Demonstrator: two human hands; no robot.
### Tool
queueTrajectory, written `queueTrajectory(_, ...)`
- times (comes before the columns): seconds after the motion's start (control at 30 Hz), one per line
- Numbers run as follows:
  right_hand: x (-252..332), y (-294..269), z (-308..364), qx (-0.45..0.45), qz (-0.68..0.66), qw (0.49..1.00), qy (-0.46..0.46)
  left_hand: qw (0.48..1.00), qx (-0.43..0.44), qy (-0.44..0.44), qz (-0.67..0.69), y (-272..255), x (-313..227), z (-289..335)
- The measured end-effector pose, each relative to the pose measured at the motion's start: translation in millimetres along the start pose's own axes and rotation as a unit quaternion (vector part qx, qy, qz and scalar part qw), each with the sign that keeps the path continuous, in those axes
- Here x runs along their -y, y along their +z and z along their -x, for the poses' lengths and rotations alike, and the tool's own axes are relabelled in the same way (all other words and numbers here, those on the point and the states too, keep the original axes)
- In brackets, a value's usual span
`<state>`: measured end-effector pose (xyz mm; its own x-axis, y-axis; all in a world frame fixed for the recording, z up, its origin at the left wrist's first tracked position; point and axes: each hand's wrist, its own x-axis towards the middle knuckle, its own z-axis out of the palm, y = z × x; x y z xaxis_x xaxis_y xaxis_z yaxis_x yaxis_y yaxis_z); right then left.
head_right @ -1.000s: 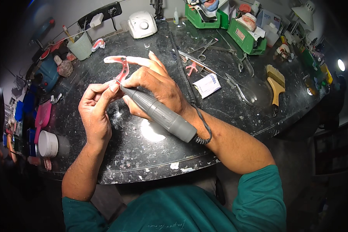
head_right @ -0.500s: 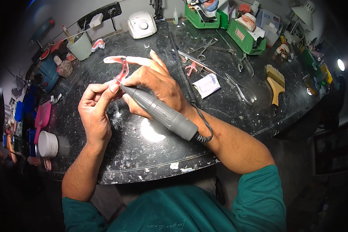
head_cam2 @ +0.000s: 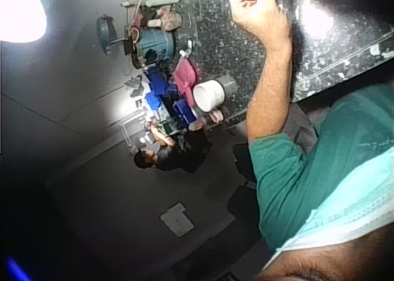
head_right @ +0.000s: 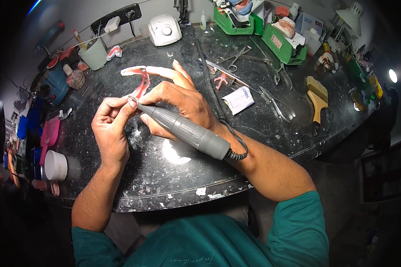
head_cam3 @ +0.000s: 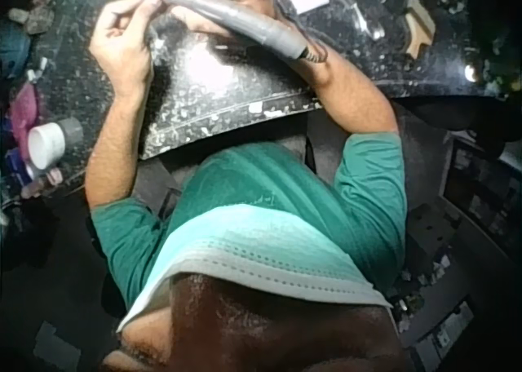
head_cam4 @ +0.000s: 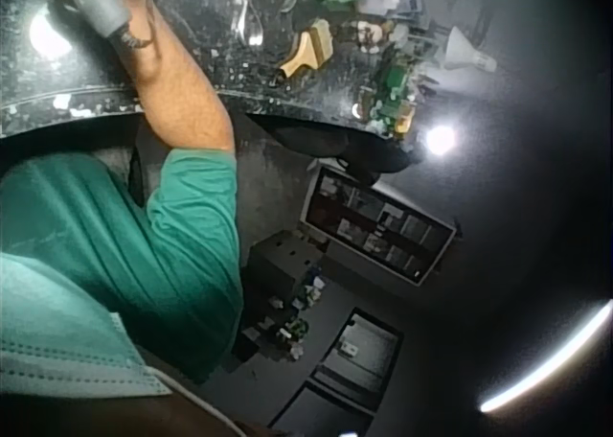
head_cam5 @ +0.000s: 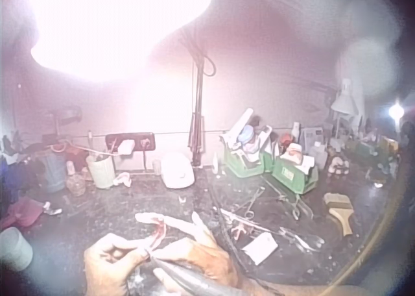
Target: The person uses a rotary grinding tool to shape and smooth a pink denture base held in their left hand. They systematically grind the edges and inner surfaces of the denture, rotating it to access different areas. The person briefly sets the denture down to adjust the tool before resuming the shaping process.
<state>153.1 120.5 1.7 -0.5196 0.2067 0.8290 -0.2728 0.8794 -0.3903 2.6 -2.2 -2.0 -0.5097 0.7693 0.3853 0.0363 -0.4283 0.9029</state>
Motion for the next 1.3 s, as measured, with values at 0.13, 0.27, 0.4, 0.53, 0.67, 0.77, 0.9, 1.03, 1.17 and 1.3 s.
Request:
queueTrajectory(0.13, -3.8, 5.3, 2.6, -0.029, -0.008, 1.000, 0.009, 1.000, -0.003, 0.007, 0.015, 4.7, -0.9, -0.8)
queueTrajectory(0.27, 1.9, -1.3, -2.4, 0.011, -0.008, 1.000, -0.013, 1.000, -0.003, -0.003, 0.008, 0.0, 0.1, 0.0)
queueTrajectory(0.4, -0.3, 0.0, -0.4, 0.004, -0.016, 1.000, -0.005, 1.000, -0.003, -0.004, 0.012, 0.7, 0.2, -0.8)
queueTrajectory(0.53, -2.4, 1.6, 1.3, -0.003, -0.008, 1.000, 0.001, 1.000, 0.000, -0.004, 0.012, 1.9, 0.1, -0.8)
queueTrajectory(0.67, 1.0, -0.8, -1.8, 0.003, 0.006, 1.000, -0.011, 1.000, -0.001, -0.004, 0.014, 1.3, -0.3, -0.8)
queueTrajectory(0.77, -1.9, 4.3, 2.0, -0.021, -0.008, 1.000, 0.014, 1.000, -0.001, -0.005, 0.016, 0.9, 0.3, -0.4)
queueTrajectory(0.9, -2.0, 1.8, 0.5, -0.004, -0.009, 1.000, -0.002, 1.000, -0.001, -0.004, 0.015, 1.5, 0.9, -0.8)
queueTrajectory(1.03, -3.3, -0.4, -1.0, -0.004, -0.006, 1.000, -0.012, 1.000, -0.002, 0.006, 0.015, 0.7, 1.5, -0.9)
queueTrajectory(1.17, -1.4, 0.1, -3.2, -0.027, -0.024, 0.999, -0.002, 1.000, -0.003, 0.001, 0.031, 4.5, 0.8, -2.7)
queueTrajectory(1.3, -3.3, -5.7, 0.0, 0.032, 0.004, 0.999, -0.002, 1.000, 0.006, 0.003, 0.018, 0.5, 2.5, -2.1)
